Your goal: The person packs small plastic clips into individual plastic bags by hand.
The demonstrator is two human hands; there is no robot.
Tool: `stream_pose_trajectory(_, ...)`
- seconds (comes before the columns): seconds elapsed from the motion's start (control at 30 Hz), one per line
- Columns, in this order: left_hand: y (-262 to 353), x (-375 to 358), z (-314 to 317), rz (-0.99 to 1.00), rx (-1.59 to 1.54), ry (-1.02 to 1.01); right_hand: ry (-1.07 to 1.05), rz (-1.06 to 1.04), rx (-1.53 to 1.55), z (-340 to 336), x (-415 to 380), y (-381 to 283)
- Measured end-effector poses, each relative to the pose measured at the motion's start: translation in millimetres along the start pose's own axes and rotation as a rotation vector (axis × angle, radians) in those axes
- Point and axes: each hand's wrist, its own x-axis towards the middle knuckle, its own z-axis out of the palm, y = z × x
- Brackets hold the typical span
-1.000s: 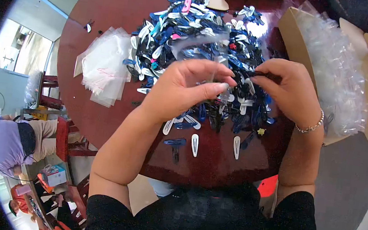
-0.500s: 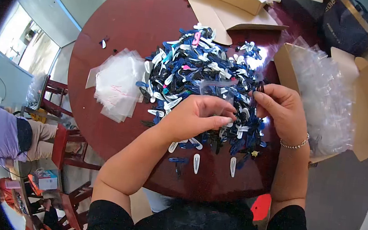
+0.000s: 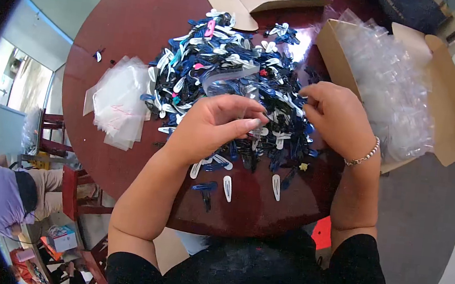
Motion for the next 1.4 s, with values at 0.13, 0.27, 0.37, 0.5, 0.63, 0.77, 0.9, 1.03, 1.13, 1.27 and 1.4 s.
stream_pose_trajectory(0.13, 3.2, -1.5, 0.6, 0.008, 0.002, -0.01, 0.032, -0.06, -0.035, -3.2, -11.1, 1.3)
stream_pose_trajectory(0.27, 5.0, -2.3, 0.6, 0.014, 0.008, -0.001, -0.058, 0.154, 0.186, 9.6, -20.4, -1.1)
stream_pose_trajectory(0.37, 3.9, -2.9, 1.5, 0.03, -0.001, -0.005, -0.057, 0.276, 0.263, 26.1, -20.0, -1.6)
stream_pose_trajectory(0.5, 4.6, -2.8, 1.1, 0.041, -0.011, -0.012, -0.029, 0.34, 0.072, 33.3, -18.6, -7.9)
stream_pose_trajectory(0.63, 4.0, -3.0, 1.5, 0.049, -0.002, -0.002, -0.009, 0.344, 0.053, 35.8, -22.3, -5.6)
stream_pose_trajectory(0.77, 3.2, -2.3, 1.1, 0.036, 0.012, -0.032, -0.017, 0.311, 0.162, 36.8, -23.7, 7.2)
stream_pose_trajectory(0.9, 4.5, -2.6, 3.3, 0.022, -0.003, -0.03, -0.058, 0.329, 0.377, 32.8, -21.7, 20.0)
stream_pose_trajectory(1.03, 3.4, -2.3, 2.5, 0.022, 0.032, -0.043, -0.014, 0.355, 0.534, 29.1, -20.5, 18.6)
stream_pose_trajectory(1.13, -2.3, -0.7, 3.9, 0.043, -0.01, -0.077, 0.105, 0.363, 0.796, 0.5, -16.9, -20.8)
stream_pose_trajectory(1.27, -5.9, 0.4, 4.3, 0.071, -0.008, -0.103, 0.174, 0.05, 0.907, -13.9, -8.1, -47.4)
stream_pose_trajectory(1.4, -5.2, 0.6, 4.1, 0.025, -0.031, -0.121, 0.119, 0.08, 0.874, -14.4, 11.1, -65.0)
